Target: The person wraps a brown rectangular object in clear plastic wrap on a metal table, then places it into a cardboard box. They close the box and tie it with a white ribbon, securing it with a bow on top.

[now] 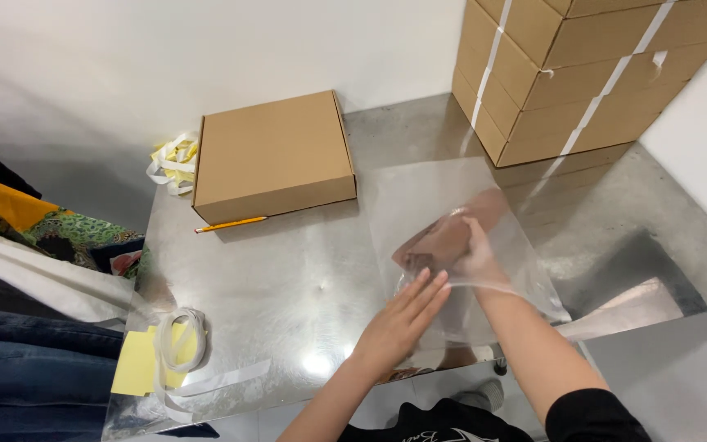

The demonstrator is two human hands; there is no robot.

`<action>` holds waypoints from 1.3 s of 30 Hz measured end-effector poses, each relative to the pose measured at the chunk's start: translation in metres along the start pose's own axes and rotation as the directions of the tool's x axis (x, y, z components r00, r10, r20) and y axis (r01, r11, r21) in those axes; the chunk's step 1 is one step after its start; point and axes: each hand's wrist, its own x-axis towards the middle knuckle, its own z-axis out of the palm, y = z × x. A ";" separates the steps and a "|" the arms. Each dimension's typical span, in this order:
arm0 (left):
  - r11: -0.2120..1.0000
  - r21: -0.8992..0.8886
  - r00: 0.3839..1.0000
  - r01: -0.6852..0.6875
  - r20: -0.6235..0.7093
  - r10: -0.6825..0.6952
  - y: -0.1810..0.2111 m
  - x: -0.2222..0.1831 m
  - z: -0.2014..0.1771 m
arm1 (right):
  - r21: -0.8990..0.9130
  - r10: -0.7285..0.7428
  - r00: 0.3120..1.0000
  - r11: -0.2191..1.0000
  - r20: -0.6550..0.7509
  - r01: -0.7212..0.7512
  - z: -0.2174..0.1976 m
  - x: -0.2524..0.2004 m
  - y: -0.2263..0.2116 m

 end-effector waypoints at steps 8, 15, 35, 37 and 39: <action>0.984 -0.101 0.983 -0.145 -0.130 0.132 0.030 -0.028 -0.010 | 0.875 0.946 0.309 0.064 0.100 -0.480 0.044 0.000 -0.029; 0.237 -0.635 0.427 0.735 0.162 -0.890 -0.037 -0.047 0.051 | 0.554 0.939 0.142 0.303 -0.314 -0.776 0.056 0.008 -0.072; -0.238 -0.651 0.288 0.721 0.593 -0.752 -0.105 -0.050 0.092 | -0.888 0.533 0.787 0.458 0.309 0.038 0.004 -0.085 -0.102; -0.251 -0.665 0.280 0.703 0.584 -0.762 -0.111 -0.055 0.101 | -0.915 0.586 0.759 0.402 0.284 0.032 0.015 -0.074 -0.104; -0.260 -0.686 0.291 0.679 0.577 -0.763 -0.119 -0.061 0.113 | -0.942 0.728 0.649 0.331 0.220 -0.052 0.030 -0.058 -0.111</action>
